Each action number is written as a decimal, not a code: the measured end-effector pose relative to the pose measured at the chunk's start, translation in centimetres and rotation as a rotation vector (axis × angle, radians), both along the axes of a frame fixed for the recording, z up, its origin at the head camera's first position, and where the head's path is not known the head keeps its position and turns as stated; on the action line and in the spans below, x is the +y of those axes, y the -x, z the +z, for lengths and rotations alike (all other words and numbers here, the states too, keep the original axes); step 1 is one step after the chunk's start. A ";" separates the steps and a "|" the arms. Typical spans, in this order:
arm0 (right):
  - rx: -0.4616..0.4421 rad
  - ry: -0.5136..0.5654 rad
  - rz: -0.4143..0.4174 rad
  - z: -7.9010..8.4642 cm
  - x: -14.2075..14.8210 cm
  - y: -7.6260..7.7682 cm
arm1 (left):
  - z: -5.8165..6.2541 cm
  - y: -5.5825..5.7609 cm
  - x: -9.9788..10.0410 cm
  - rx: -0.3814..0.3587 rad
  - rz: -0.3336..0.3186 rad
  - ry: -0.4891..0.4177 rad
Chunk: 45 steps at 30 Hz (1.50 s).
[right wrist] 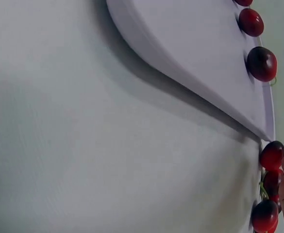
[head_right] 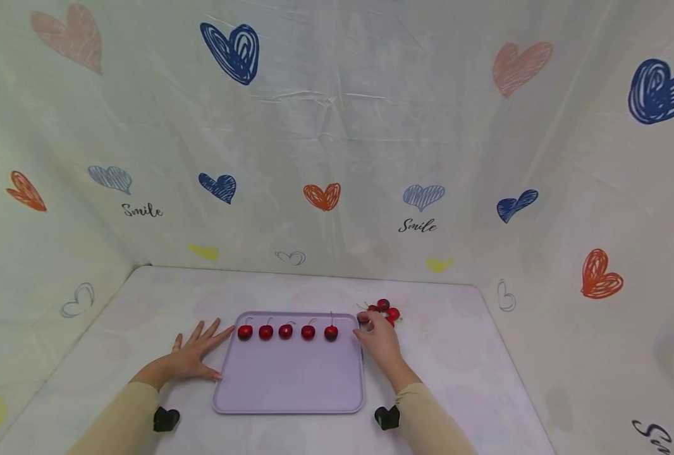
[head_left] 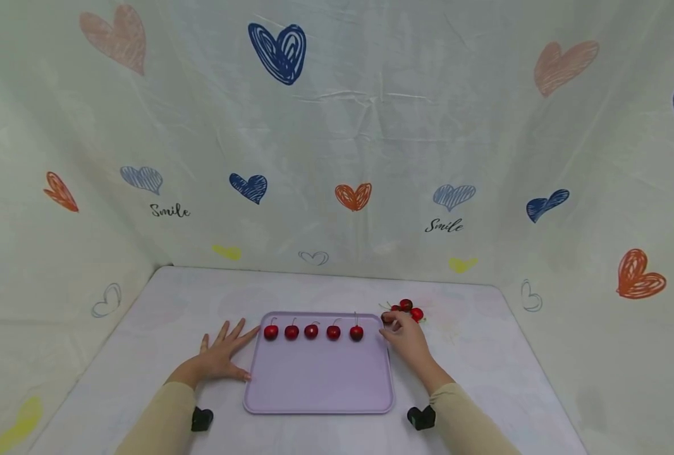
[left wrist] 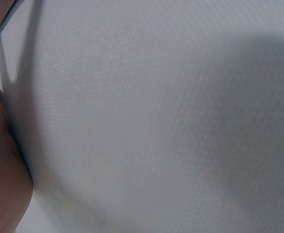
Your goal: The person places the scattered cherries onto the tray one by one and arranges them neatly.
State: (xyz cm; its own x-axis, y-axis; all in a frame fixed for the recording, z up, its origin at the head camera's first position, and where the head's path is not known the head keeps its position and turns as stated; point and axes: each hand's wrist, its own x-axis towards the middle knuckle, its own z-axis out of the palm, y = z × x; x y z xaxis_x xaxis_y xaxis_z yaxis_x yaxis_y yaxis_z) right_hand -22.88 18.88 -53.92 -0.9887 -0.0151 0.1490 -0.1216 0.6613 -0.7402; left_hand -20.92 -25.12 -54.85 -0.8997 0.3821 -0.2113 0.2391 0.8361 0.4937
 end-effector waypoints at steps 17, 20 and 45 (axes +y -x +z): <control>-0.026 -0.123 0.076 0.4 1.4 2.4 | 0.6 -0.2 0.0 -0.016 -0.014 -0.031; -0.058 -0.115 0.077 0.3 1.5 2.6 | 0.5 -0.2 -0.1 -0.011 -0.014 -0.036; -0.111 -0.172 0.041 0.2 1.6 3.1 | 1.0 -0.3 0.3 -0.013 0.005 -0.015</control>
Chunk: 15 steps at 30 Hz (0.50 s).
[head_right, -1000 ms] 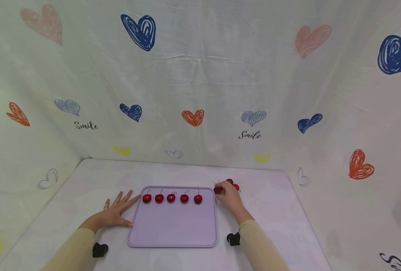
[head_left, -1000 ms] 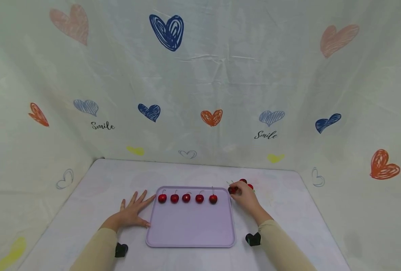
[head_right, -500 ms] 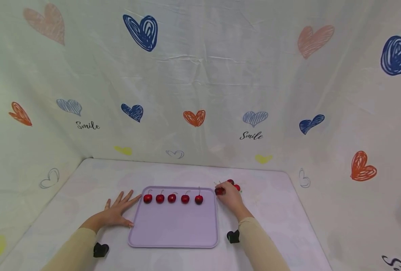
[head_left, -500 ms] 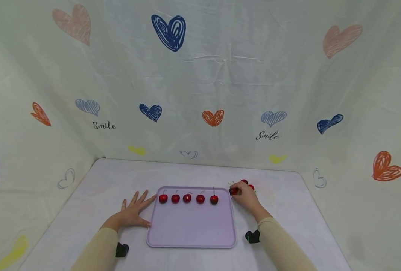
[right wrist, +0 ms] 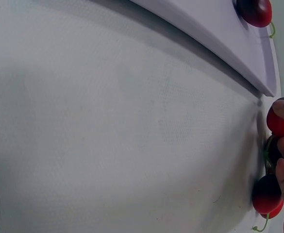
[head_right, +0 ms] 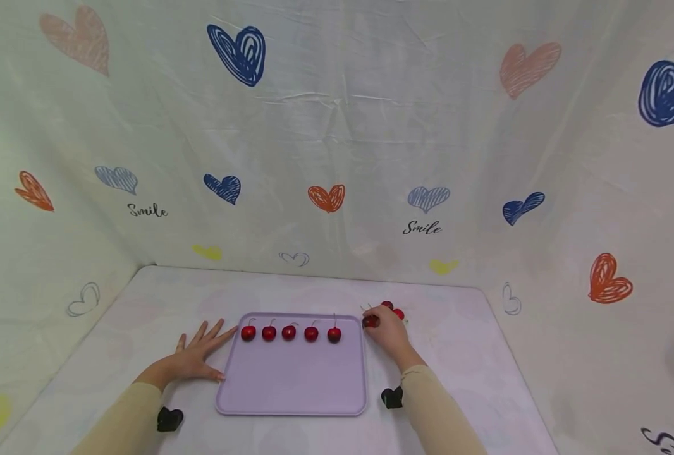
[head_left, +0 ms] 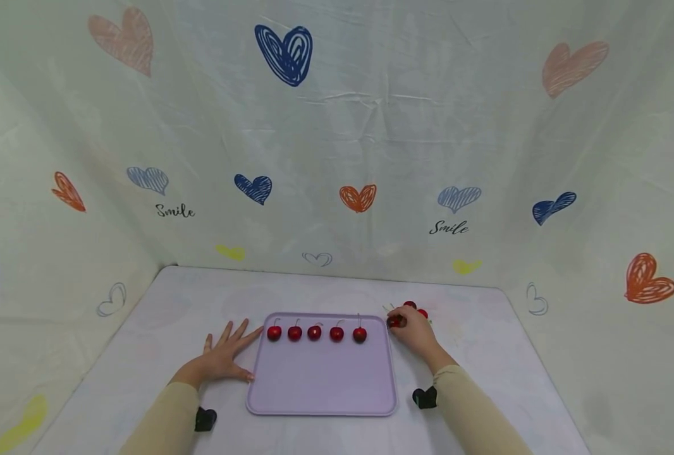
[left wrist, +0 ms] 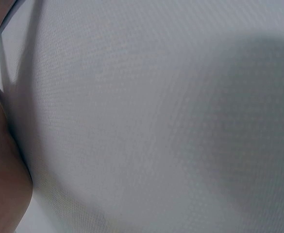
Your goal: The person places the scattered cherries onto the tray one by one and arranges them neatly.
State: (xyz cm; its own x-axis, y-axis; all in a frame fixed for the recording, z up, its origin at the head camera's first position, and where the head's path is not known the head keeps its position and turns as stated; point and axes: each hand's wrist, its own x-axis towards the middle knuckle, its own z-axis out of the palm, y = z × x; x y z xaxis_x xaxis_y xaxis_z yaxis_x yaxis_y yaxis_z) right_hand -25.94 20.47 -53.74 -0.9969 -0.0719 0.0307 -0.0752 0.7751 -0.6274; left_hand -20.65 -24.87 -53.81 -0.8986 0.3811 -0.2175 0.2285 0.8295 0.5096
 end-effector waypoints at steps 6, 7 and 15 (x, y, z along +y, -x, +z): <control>0.021 0.079 -0.011 0.4 0.0 -0.2 | -0.5 0.2 -0.1 -0.007 0.006 0.019; 0.033 0.094 -0.008 0.5 0.0 -0.2 | -0.6 0.3 -0.1 -0.007 0.006 0.020; 0.132 0.253 0.024 1.7 -0.4 -1.2 | -0.9 0.3 -0.3 0.008 -0.010 0.008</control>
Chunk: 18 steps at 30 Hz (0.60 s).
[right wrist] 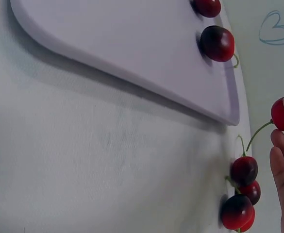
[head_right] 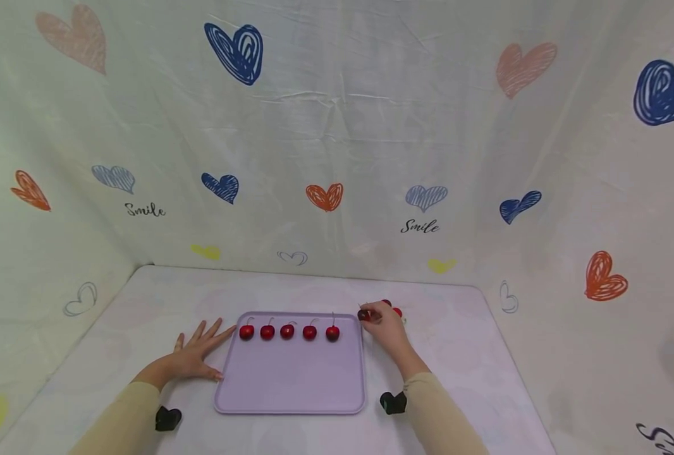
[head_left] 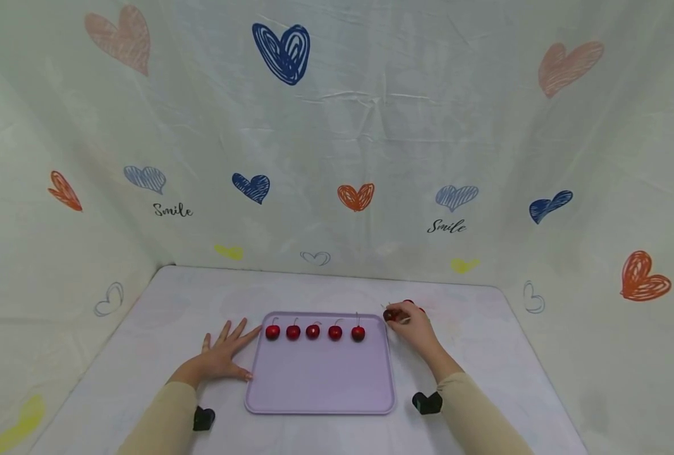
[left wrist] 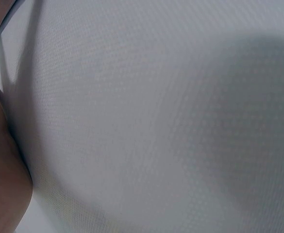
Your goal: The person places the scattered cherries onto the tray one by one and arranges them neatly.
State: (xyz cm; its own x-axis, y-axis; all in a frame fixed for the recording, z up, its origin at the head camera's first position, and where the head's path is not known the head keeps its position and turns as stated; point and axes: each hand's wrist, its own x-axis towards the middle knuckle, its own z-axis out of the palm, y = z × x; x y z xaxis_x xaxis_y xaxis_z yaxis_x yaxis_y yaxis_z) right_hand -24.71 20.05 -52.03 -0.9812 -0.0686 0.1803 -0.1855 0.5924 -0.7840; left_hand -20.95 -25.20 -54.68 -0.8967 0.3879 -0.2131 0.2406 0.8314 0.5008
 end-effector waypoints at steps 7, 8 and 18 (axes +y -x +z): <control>-0.007 0.123 0.005 0.8 -1.1 -1.4 | 0.0 0.1 0.1 0.009 0.003 0.014; -0.010 0.144 0.010 0.9 -1.3 -1.6 | 0.0 0.0 0.1 0.012 0.001 0.013; 0.001 0.321 0.136 0.8 -3.7 -3.2 | 0.3 -0.1 0.1 0.002 -0.001 0.002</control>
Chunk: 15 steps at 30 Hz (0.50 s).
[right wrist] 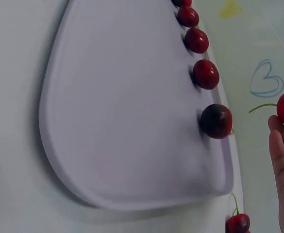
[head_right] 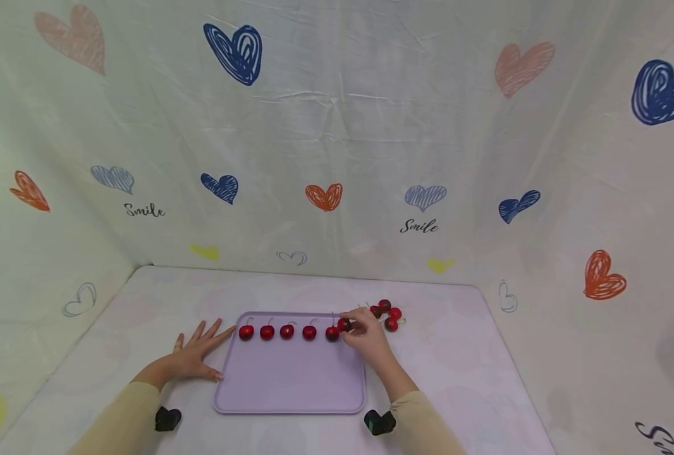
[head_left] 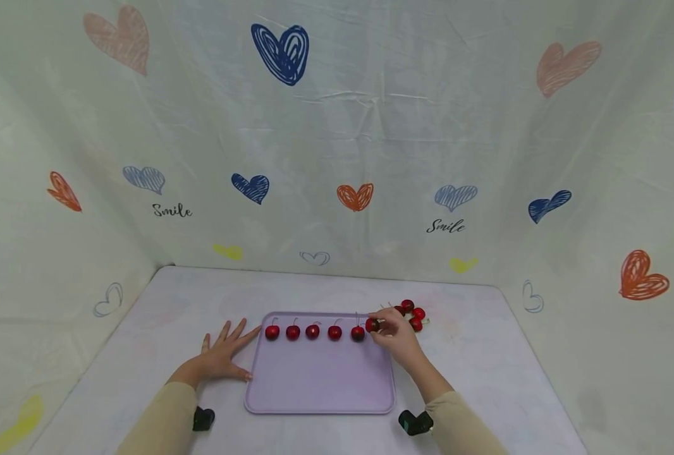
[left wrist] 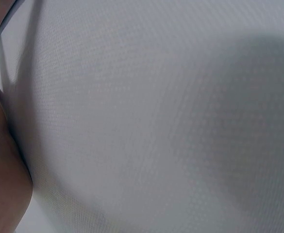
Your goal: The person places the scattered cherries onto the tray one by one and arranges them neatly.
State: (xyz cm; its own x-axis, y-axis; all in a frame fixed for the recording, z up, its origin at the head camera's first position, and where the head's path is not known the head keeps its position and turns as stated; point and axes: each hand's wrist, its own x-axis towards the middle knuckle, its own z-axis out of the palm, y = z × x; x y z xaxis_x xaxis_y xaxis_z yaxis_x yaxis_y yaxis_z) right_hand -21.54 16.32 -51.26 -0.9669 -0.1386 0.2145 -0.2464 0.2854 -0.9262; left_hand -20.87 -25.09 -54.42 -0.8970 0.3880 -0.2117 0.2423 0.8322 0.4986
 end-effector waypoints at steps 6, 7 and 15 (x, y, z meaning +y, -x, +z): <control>-0.006 0.077 0.056 2.0 -2.2 -1.9 | 0.2 -0.1 0.1 -0.007 0.005 -0.003; -0.004 0.081 0.064 2.0 -2.5 -2.1 | 0.2 -0.1 0.1 -0.007 0.006 0.002; 0.082 0.121 0.163 1.0 -5.0 -2.6 | -0.6 0.3 -0.2 -0.003 -0.001 -0.019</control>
State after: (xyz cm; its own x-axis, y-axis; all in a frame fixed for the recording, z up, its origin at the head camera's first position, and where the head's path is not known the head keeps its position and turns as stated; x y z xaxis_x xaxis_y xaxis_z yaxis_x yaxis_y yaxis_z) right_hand -18.98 11.33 -50.23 -0.9124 -0.2605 0.3156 -0.3558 0.1239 -0.9263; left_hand -21.14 -25.33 -54.98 -0.8958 0.3931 -0.2074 0.2417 0.8224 0.5150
